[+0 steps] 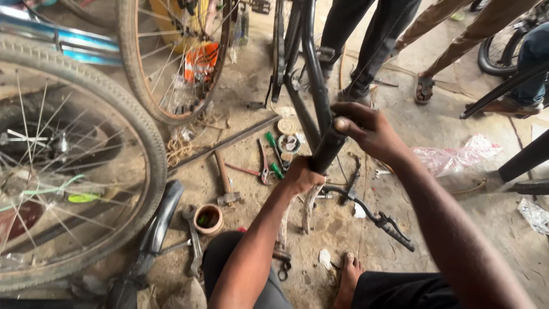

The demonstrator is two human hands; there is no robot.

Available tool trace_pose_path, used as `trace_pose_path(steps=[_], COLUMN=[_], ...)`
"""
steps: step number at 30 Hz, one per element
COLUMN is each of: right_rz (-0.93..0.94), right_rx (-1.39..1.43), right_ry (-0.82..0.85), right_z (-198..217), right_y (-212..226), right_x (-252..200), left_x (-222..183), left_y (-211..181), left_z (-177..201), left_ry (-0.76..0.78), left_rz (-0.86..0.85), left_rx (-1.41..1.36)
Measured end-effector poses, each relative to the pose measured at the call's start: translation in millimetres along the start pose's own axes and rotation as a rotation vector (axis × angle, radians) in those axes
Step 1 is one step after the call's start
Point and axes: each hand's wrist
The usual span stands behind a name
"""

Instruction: The person cleans and greases bicycle headset bearings by hand and reassembles the fork onto the bicycle frame.

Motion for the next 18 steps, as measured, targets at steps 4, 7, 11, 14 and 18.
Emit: trace_pose_path(steps=[4, 7, 11, 14, 18], right_rz=[0.296, 0.439, 0.396, 0.047, 0.129], right_rx=[0.358, 0.308, 0.404, 0.418, 0.303], right_ry=[0.166, 0.131, 0.04, -0.597, -0.517], right_z=[-1.1, -17.4, -44.5, -105.4, -100.7], right_y=[-40.8, -62.6, -68.5, -50.4, -41.2], right_x=[9.9, 31.4, 42.0, 39.4, 27.1], left_x=[-7.0, -8.3, -20.4, -10.6, -22.7], left_y=[-2.7, -0.4, 9.8, 10.9, 10.5], left_z=[1.7, 4.6, 4.7, 10.0, 5.1], left_ry=[0.019, -0.051, -0.137, -0.118, -0.115], left_rz=[0.131, 0.114, -0.046, -0.032, -0.017], left_rx=[0.028, 0.121, 0.016, -0.03, -0.018])
Point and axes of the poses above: each hand's wrist, its own x-axis towards the middle knuckle, its own z-axis out of the back of the hand, y = z × x, and after that the axes turned 6 degrees about y, right-handed
